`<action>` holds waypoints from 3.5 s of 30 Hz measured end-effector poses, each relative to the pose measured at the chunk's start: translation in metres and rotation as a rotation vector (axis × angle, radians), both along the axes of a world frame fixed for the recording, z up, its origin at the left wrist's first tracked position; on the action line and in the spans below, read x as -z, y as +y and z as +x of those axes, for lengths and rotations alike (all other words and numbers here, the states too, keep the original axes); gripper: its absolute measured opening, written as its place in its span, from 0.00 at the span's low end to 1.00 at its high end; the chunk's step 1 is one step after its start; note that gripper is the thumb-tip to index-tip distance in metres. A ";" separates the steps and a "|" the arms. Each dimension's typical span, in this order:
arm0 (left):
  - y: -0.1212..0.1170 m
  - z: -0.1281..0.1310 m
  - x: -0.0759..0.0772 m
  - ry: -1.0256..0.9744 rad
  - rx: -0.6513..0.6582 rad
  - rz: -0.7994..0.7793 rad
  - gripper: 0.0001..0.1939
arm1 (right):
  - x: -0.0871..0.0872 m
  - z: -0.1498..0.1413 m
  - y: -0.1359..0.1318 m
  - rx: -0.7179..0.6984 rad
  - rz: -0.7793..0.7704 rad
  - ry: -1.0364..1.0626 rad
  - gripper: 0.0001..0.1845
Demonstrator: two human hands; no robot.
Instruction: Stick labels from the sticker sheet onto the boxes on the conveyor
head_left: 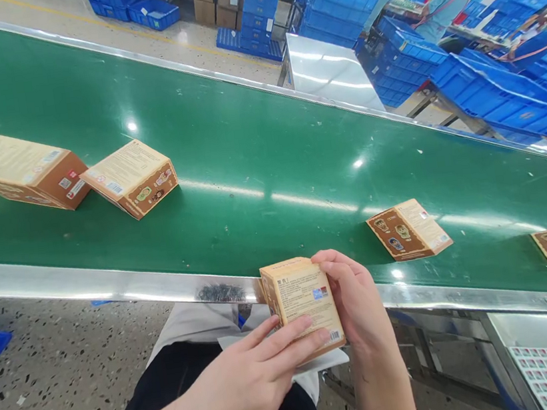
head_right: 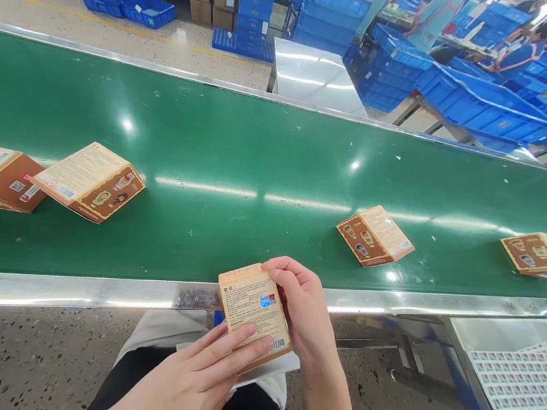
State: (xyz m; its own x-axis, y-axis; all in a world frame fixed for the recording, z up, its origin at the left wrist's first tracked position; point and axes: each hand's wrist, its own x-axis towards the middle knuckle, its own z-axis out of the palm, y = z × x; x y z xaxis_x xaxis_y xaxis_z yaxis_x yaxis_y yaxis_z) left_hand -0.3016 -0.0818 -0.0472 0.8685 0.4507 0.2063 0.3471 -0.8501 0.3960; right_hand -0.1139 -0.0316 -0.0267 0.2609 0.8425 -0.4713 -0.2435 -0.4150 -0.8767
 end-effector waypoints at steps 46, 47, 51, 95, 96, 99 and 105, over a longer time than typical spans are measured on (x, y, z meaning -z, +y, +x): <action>0.020 -0.054 -0.024 -0.179 -0.605 -1.041 0.08 | -0.005 -0.003 0.070 -0.392 0.551 -0.775 0.30; 0.021 -0.056 -0.022 -0.231 -0.671 -1.095 0.08 | -0.004 -0.020 0.080 -0.466 0.597 -0.804 0.36; 0.027 -0.055 -0.019 -0.460 -0.883 -1.115 0.14 | -0.012 -0.055 0.090 -0.638 0.767 -0.882 0.26; 0.024 -0.018 -0.015 -0.271 -0.243 -0.459 0.05 | 0.029 0.042 0.106 -0.841 0.411 -0.348 0.48; 0.026 -0.016 -0.014 -0.216 -0.243 -0.361 0.06 | 0.026 0.042 0.098 -0.884 0.409 -0.327 0.47; 0.032 -0.008 -0.004 -0.109 -0.233 -0.145 0.11 | 0.026 0.043 0.075 -0.666 0.424 -0.324 0.36; 0.031 0.006 0.012 -0.085 -0.204 -0.003 0.12 | 0.041 0.017 0.037 0.108 0.252 -0.141 0.22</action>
